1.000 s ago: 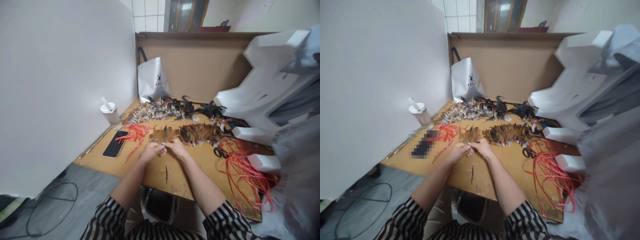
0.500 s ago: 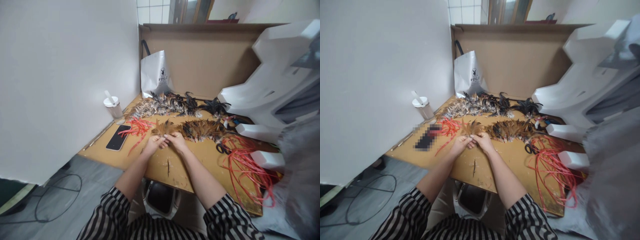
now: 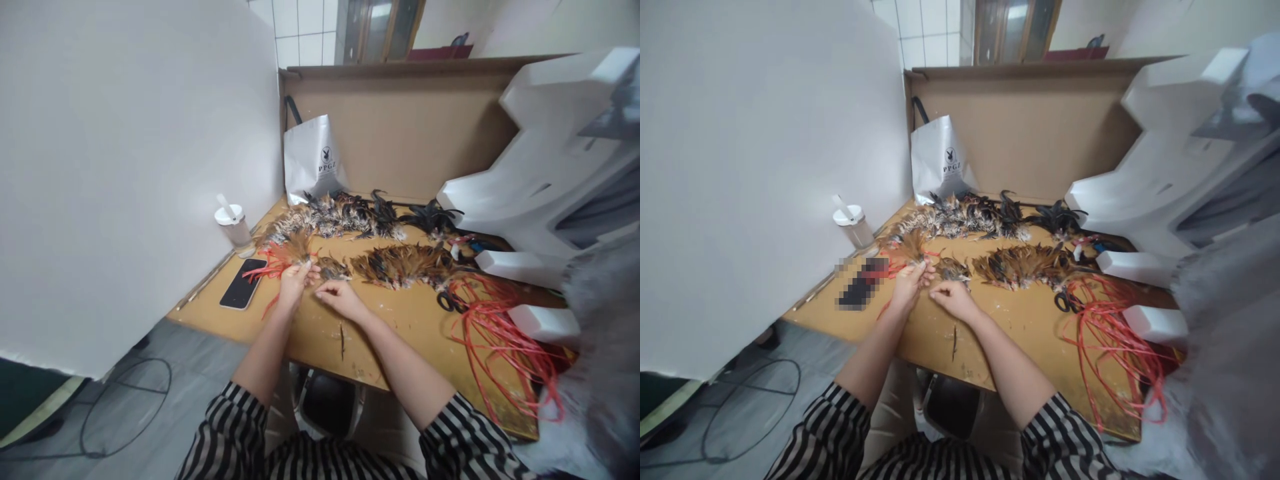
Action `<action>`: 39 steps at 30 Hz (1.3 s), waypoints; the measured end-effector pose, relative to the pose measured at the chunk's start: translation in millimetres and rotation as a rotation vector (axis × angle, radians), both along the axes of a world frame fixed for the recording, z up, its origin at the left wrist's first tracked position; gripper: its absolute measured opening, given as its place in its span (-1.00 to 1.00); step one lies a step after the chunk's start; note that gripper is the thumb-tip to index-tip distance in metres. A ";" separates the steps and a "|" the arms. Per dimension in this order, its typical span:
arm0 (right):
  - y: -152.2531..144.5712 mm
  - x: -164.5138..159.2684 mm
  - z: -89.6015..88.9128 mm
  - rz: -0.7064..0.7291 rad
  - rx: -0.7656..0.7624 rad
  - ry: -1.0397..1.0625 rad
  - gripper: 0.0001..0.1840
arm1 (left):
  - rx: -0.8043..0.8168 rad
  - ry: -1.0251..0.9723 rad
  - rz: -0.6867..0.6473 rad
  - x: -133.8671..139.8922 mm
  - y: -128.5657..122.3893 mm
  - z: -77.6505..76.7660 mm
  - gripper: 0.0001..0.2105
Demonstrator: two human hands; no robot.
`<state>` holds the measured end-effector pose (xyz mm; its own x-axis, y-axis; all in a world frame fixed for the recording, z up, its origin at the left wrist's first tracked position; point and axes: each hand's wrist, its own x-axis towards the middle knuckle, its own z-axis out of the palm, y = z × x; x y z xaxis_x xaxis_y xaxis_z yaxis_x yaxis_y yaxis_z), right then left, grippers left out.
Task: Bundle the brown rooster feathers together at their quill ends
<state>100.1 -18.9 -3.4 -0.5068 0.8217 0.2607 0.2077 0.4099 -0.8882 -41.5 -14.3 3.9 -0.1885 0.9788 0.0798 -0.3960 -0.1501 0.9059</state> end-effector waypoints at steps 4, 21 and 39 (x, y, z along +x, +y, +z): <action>-6.1 -10.9 6.9 0.058 0.327 -0.265 -0.82 | 0.042 0.105 0.018 -4.4 0.5 9.0 -0.72; -2.1 -86.5 30.7 0.132 0.307 -0.907 -0.86 | 0.135 -0.087 0.112 -34.1 -11.6 57.8 -0.75; 18.3 44.9 7.9 -0.184 -0.592 0.619 -0.70 | -0.109 -0.067 -0.313 37.4 0.5 4.1 -0.69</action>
